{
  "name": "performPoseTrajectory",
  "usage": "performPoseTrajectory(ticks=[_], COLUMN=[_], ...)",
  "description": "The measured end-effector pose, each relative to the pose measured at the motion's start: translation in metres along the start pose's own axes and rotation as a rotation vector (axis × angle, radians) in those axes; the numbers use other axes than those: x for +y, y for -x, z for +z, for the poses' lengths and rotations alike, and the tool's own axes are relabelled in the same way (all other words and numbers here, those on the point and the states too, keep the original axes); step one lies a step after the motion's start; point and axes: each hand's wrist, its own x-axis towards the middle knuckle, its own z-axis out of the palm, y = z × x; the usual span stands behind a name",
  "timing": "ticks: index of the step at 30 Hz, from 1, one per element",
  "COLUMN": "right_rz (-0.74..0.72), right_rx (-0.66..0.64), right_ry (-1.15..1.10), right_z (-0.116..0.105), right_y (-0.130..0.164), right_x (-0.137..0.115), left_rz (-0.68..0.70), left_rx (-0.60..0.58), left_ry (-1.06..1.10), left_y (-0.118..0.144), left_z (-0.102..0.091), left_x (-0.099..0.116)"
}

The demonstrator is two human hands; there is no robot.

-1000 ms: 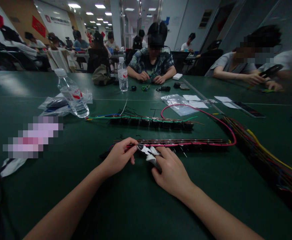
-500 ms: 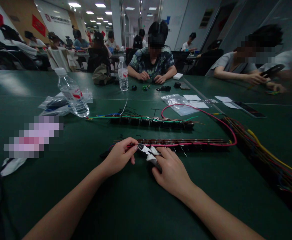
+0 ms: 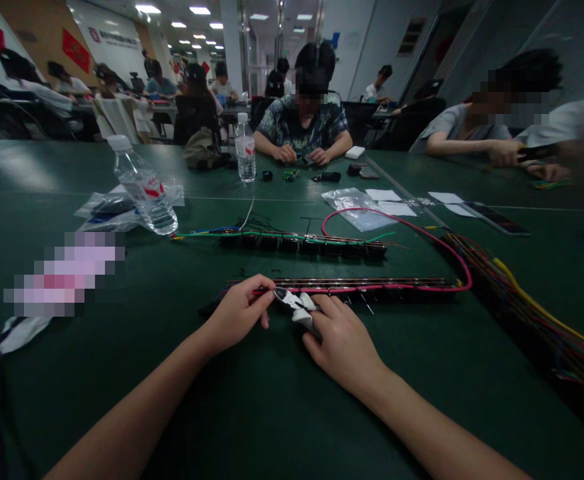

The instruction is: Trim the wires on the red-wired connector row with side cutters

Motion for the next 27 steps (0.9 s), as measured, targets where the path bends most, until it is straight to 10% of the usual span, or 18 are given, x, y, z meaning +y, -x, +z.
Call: performPoseTrajectory(ticks=[27], right_rz=[0.045], right_rx=[0.002], right_ry=[0.086], right_z=[0.0002], right_y=[0.0008], right_x=[-0.0025], left_rz=[0.008], left_rx=[0.006], left_ry=[-0.016], left_y=[0.0001], left_z=[0.0001], left_x=[0.0012])
